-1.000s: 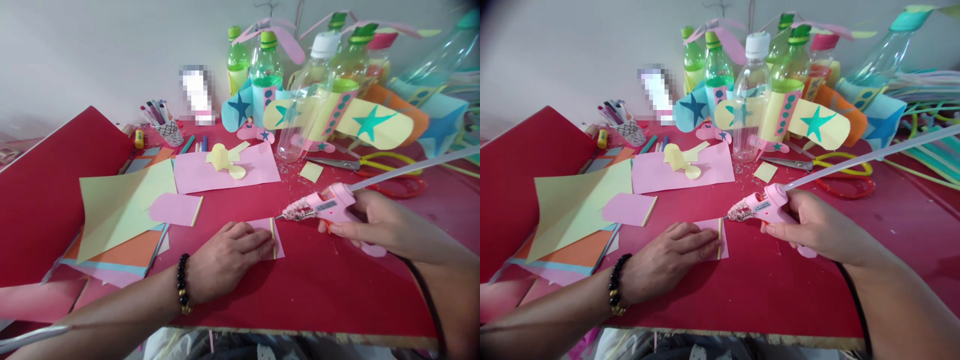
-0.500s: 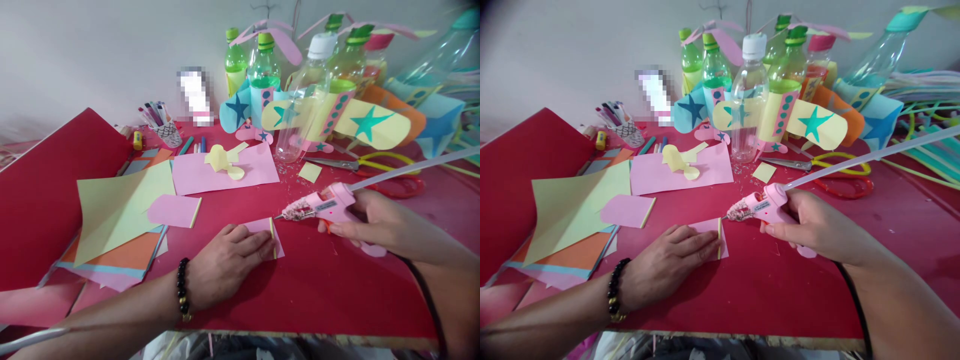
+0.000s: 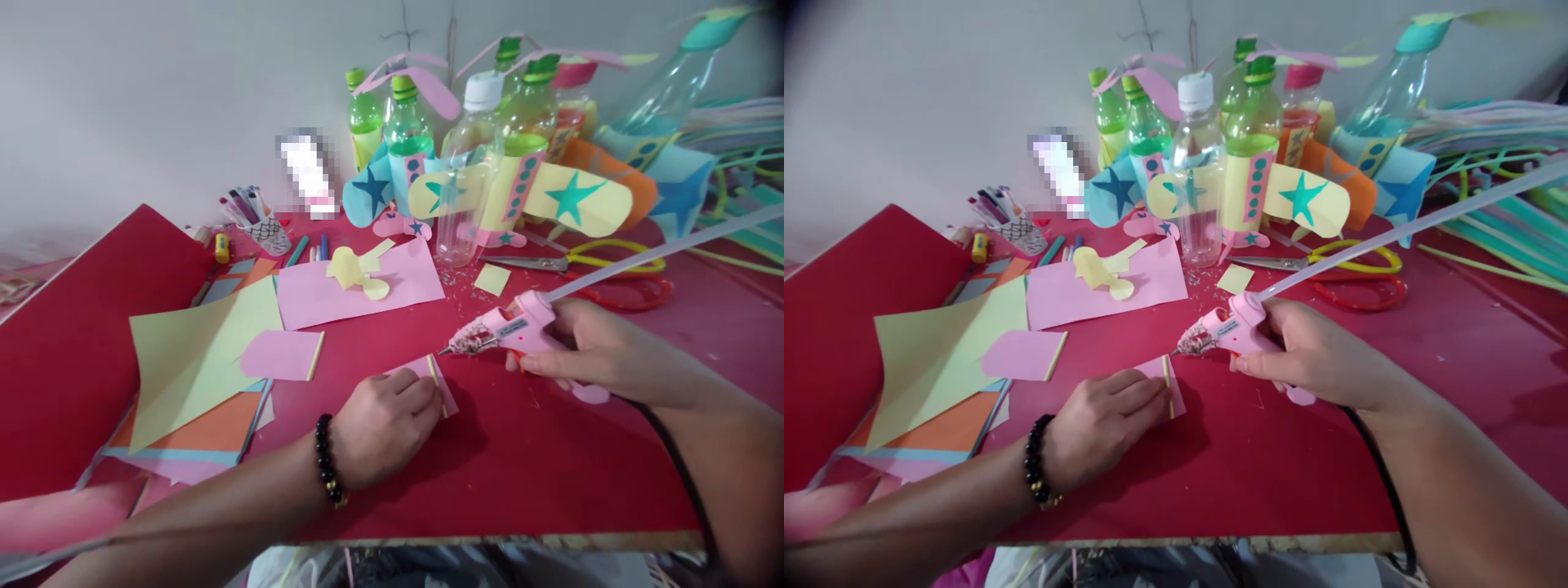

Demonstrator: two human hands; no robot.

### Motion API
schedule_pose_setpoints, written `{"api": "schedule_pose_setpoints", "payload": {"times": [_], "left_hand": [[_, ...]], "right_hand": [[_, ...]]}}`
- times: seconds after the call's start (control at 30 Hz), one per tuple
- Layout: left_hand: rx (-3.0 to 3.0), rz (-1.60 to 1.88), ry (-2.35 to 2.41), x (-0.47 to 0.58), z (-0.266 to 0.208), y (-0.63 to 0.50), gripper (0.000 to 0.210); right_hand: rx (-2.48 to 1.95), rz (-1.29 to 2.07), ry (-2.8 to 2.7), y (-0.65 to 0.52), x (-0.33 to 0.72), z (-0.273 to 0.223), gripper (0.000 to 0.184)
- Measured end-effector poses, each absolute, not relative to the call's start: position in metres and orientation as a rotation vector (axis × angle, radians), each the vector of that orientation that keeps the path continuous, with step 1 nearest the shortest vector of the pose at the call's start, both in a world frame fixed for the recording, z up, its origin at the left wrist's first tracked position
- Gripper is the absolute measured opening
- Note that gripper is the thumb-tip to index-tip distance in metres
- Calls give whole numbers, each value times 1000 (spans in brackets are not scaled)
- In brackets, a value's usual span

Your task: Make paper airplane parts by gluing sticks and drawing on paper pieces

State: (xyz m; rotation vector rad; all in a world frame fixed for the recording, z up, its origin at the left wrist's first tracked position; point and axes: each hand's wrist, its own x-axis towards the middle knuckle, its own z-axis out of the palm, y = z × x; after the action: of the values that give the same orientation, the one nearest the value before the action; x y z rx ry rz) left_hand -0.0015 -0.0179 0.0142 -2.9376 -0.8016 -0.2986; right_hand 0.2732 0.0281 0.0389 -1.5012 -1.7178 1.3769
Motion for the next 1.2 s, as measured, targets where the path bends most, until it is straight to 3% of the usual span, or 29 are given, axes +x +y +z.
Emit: {"api": "schedule_pose_setpoints", "payload": {"times": [0.7, 1.07, 1.2], "left_hand": [[-2750, -442, -852, 6, 0, -16, 16], [-2827, -243, -1051, 6, 5, -26, 20], [-2949, -103, -1256, 7, 12, -37, 33]], "right_hand": [[-1444, 1309, -1872, 31, 276, 37, 34], [-1450, 1332, -1853, 29, 276, 37, 33], [-1434, 1400, -1827, 29, 274, 40, 36]]}}
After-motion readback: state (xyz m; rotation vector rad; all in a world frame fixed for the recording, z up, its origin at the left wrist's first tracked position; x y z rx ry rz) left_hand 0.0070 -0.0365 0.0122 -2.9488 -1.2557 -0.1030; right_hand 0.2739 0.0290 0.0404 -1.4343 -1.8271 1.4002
